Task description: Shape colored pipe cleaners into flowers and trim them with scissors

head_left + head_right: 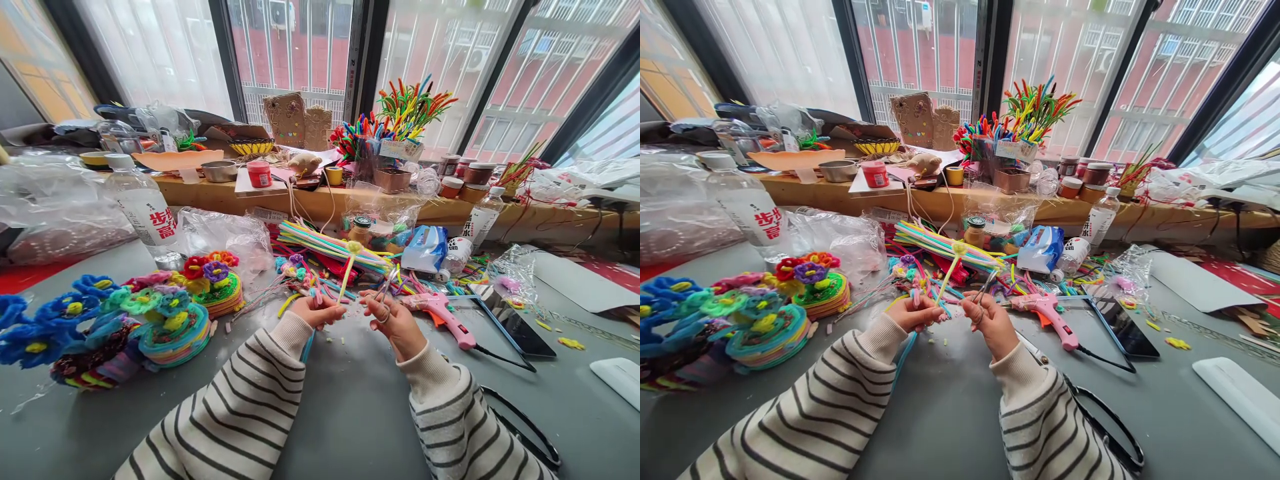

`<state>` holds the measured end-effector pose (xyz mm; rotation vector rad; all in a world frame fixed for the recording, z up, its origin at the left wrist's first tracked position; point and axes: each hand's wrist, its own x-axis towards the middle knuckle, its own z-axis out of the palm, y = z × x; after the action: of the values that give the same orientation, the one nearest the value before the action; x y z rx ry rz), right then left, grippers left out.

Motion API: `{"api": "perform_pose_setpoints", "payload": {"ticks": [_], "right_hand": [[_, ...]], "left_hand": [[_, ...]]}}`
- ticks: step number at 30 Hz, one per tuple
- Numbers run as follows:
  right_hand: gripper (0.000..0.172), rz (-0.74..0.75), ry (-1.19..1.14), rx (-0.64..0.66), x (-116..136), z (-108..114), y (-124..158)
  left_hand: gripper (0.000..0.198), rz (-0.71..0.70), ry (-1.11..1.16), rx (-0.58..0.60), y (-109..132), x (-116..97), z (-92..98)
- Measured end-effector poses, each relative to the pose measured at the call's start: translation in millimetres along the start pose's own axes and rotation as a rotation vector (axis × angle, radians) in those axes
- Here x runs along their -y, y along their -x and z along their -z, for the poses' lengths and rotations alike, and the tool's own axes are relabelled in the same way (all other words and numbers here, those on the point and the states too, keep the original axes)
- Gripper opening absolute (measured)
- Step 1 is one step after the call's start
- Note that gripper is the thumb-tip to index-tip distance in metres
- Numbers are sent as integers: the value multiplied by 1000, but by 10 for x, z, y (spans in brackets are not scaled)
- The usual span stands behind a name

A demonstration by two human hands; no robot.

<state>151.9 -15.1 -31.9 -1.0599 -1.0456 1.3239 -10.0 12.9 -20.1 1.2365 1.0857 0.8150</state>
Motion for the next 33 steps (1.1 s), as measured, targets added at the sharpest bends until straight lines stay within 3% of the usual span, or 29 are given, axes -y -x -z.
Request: {"api": "perform_pose_setpoints", "payload": {"ticks": [9, 17, 26, 33], "right_hand": [[61, 100, 339, 432, -199, -81, 44], [65, 262, 603, 567, -124, -145, 116], [70, 287, 709, 528, -128, -129, 98], [61, 242, 662, 443, -146, -130, 92]], "left_hand": [[26, -34, 65, 94, -8, 28, 11], [29, -35, 81, 87, 31, -48, -37], [35, -5, 70, 200, 8, 14, -35], [33, 2, 60, 224, 2, 17, -24]]}}
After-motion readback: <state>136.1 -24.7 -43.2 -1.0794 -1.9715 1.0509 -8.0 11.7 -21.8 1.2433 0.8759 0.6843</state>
